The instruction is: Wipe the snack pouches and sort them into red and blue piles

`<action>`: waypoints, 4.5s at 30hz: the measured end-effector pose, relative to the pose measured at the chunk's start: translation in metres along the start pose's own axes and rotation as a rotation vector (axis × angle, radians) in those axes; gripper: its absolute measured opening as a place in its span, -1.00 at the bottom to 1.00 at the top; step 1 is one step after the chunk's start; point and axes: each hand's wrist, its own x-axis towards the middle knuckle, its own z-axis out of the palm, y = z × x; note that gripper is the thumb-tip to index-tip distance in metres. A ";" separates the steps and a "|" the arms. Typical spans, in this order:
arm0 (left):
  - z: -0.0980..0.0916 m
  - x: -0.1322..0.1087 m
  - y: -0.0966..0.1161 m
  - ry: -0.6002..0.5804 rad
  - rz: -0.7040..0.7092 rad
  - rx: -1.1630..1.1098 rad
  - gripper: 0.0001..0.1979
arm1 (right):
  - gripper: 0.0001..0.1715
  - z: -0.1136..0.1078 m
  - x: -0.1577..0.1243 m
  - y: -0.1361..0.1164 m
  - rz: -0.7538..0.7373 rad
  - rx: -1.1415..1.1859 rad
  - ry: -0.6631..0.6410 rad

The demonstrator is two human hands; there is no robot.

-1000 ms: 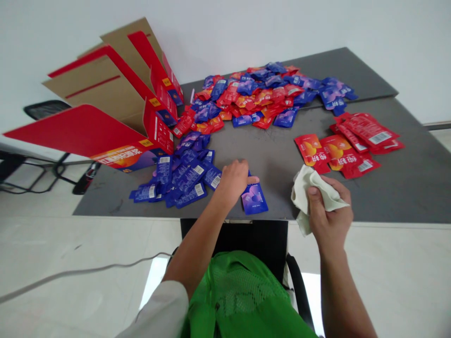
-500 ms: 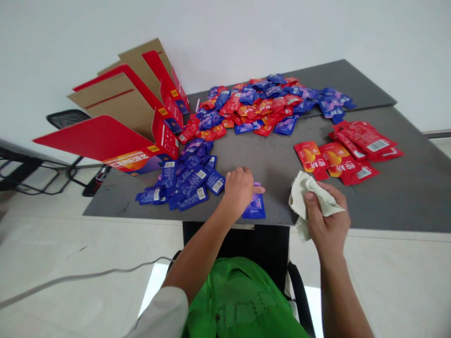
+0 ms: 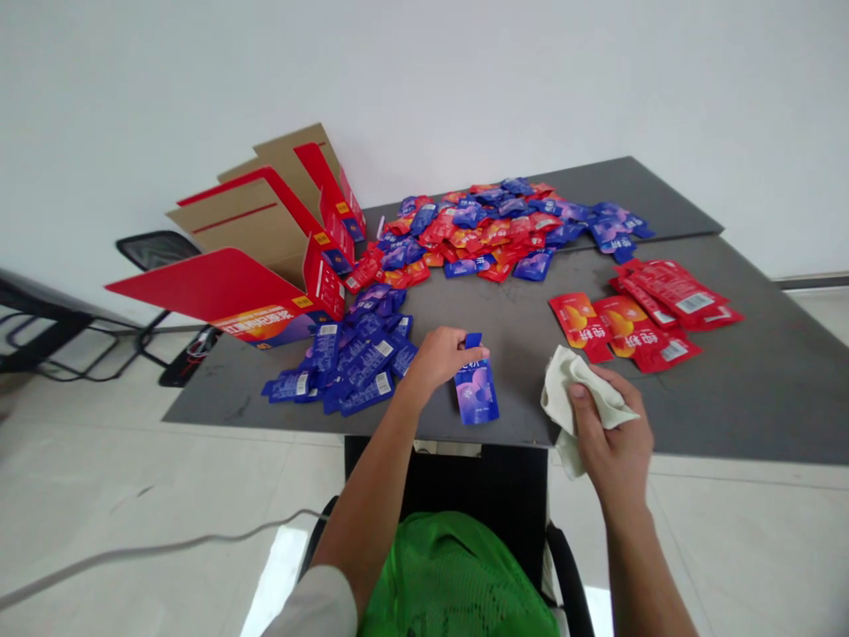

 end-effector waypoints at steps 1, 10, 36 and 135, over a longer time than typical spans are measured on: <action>-0.004 -0.004 0.005 0.060 0.059 -0.033 -0.69 | -0.44 0.000 0.000 0.000 0.001 0.000 -0.001; 0.000 -0.064 0.005 0.142 0.516 0.087 -0.87 | -0.44 0.001 -0.001 0.002 0.022 0.004 0.000; 0.085 -0.133 -0.055 0.283 0.708 0.359 -0.68 | -0.29 0.061 0.063 -0.030 -0.844 -0.337 -0.836; 0.086 -0.135 -0.043 0.299 0.611 0.229 -0.65 | -0.44 0.071 0.136 -0.025 -0.787 -0.499 -0.677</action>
